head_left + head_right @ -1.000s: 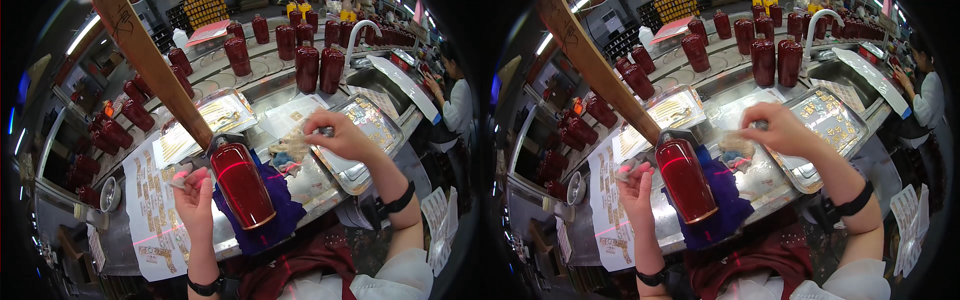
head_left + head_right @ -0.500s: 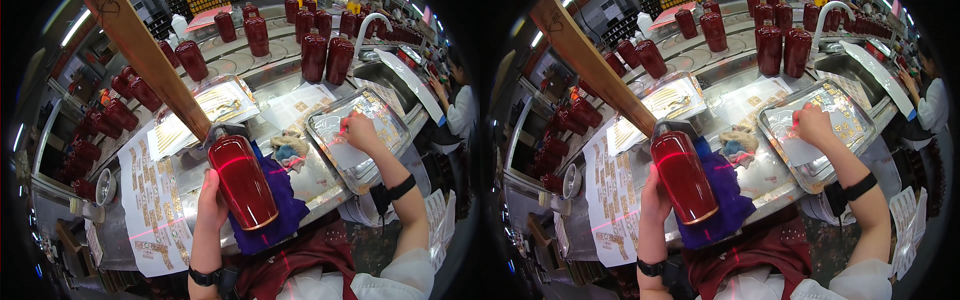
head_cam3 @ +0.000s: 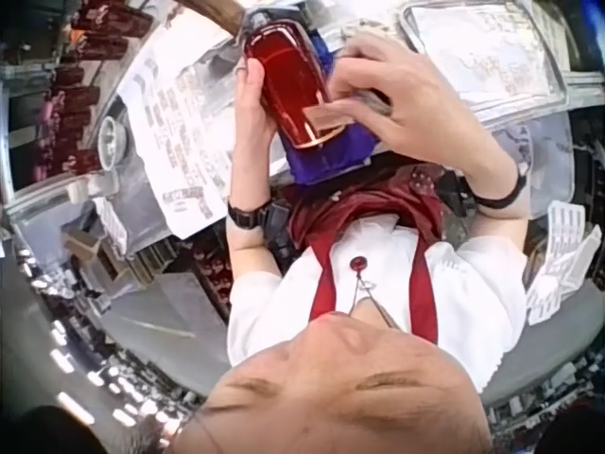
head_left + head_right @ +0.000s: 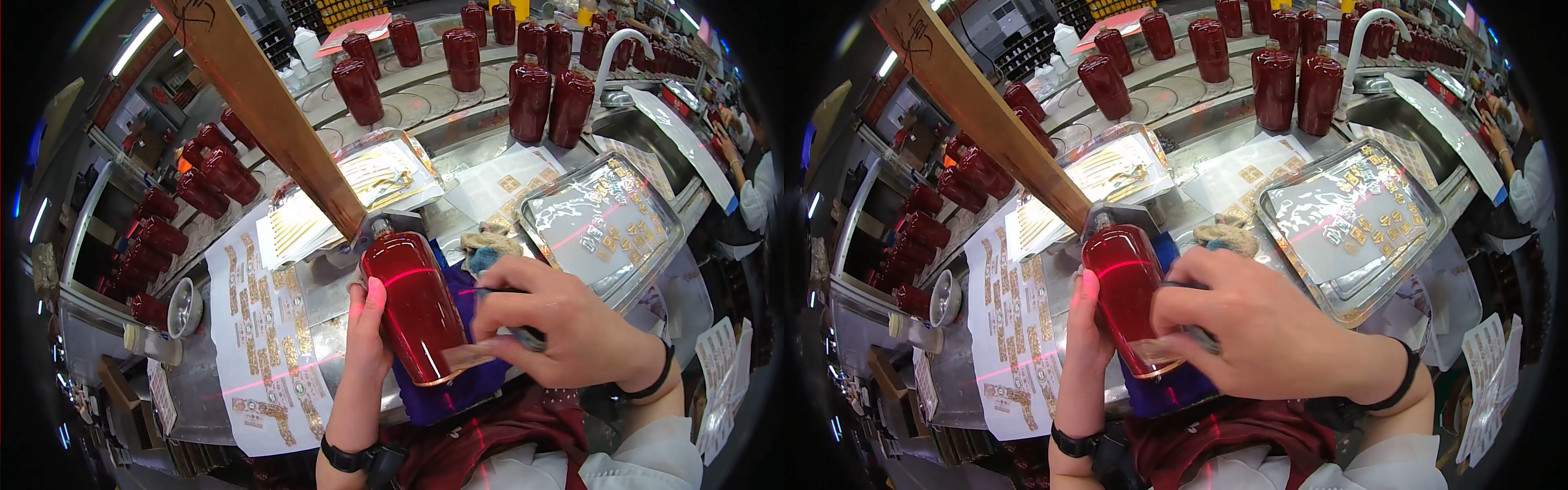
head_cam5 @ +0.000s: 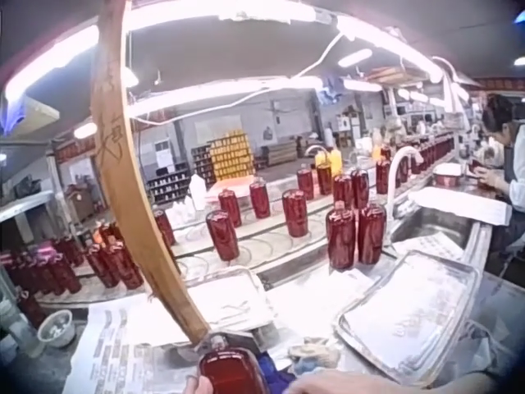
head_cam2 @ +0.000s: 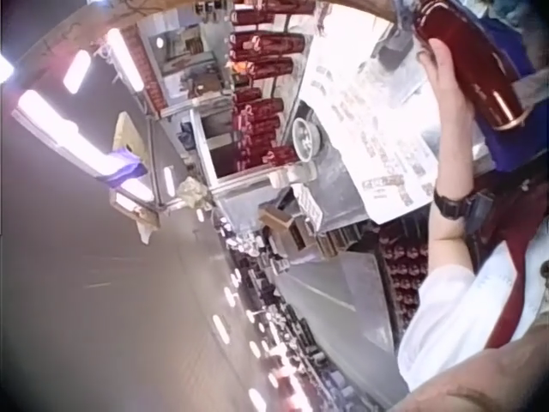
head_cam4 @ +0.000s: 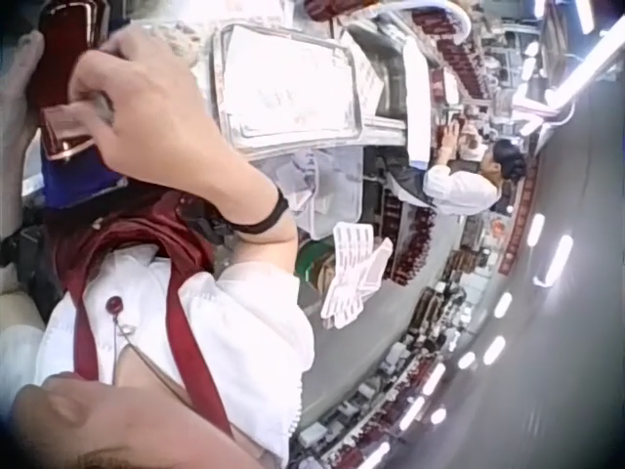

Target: Applying gold foil labels and decorative patterns to red liquor bottles on a production line.

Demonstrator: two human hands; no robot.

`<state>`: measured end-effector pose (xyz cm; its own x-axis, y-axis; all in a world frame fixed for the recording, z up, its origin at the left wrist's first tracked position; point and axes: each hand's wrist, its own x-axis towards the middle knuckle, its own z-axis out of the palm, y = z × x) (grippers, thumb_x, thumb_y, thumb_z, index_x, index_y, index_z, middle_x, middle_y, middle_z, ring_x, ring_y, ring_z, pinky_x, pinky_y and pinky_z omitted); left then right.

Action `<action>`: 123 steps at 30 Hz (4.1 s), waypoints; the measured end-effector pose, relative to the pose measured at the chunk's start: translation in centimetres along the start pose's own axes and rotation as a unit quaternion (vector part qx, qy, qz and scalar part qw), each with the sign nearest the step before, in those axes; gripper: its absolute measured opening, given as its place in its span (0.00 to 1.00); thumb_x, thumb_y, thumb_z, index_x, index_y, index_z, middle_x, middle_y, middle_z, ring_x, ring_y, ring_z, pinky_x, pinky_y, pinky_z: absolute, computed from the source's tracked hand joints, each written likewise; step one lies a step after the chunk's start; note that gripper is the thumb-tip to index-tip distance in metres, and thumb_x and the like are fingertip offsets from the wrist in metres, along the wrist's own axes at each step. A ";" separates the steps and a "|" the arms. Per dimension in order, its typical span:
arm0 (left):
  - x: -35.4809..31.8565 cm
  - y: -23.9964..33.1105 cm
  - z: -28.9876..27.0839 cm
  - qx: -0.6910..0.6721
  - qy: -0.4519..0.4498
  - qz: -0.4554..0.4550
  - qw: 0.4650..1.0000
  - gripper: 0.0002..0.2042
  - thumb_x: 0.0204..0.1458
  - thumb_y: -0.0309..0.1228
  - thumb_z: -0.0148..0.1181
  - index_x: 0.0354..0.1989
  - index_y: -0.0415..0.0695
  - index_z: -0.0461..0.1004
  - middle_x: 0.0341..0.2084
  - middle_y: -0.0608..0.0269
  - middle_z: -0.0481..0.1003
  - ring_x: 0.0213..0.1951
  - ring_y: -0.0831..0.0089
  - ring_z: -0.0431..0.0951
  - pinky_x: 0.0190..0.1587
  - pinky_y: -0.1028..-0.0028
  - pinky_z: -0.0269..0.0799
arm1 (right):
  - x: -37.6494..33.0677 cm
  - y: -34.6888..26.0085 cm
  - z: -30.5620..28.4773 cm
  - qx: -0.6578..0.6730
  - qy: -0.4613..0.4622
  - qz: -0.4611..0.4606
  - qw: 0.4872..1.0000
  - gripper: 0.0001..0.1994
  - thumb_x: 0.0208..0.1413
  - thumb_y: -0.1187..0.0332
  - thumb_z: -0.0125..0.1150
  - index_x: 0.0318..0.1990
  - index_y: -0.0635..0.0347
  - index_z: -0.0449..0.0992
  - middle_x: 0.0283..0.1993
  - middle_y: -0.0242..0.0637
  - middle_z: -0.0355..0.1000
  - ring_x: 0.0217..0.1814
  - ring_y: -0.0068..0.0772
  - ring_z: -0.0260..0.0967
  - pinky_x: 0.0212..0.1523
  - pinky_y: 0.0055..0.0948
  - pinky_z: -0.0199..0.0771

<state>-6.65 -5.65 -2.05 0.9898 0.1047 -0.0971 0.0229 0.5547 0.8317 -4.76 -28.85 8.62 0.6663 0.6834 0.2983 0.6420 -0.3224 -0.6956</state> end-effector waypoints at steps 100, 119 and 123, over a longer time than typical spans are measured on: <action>0.7 1.3 1.2 0.059 0.044 0.039 0.997 0.29 0.58 0.27 0.55 0.66 0.46 0.50 0.59 0.54 0.62 0.58 0.66 0.66 0.61 0.65 0.64 | 4.7 7.6 7.0 0.395 -0.019 0.281 0.875 0.37 0.53 0.51 0.65 0.65 0.57 0.57 0.53 0.39 0.67 0.51 0.28 0.64 0.48 0.28 0.66; 1.0 1.1 -0.7 0.006 -0.063 0.053 0.997 0.27 0.63 0.47 0.45 0.65 0.47 0.50 0.60 0.56 0.63 0.61 0.63 0.65 0.61 0.61 0.64 | 4.3 7.1 1.4 0.334 0.061 0.202 0.919 0.25 0.58 0.63 0.60 0.63 0.57 0.64 0.48 0.33 0.68 0.34 0.13 0.63 0.34 0.15 0.67; 1.0 0.6 -0.3 -0.015 -0.040 0.059 0.997 0.27 0.63 0.43 0.46 0.66 0.46 0.49 0.61 0.56 0.61 0.60 0.63 0.66 0.60 0.61 0.66 | 3.3 6.9 1.3 0.335 0.096 0.209 0.914 0.28 0.54 0.59 0.65 0.59 0.59 0.64 0.43 0.31 0.68 0.37 0.16 0.66 0.34 0.18 0.69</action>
<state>-5.65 -4.93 -1.81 0.9934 0.1049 0.0459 -0.0977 0.5669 0.8180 1.37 -27.98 4.01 0.8959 0.4437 -0.0203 -0.0166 -0.0122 -0.9998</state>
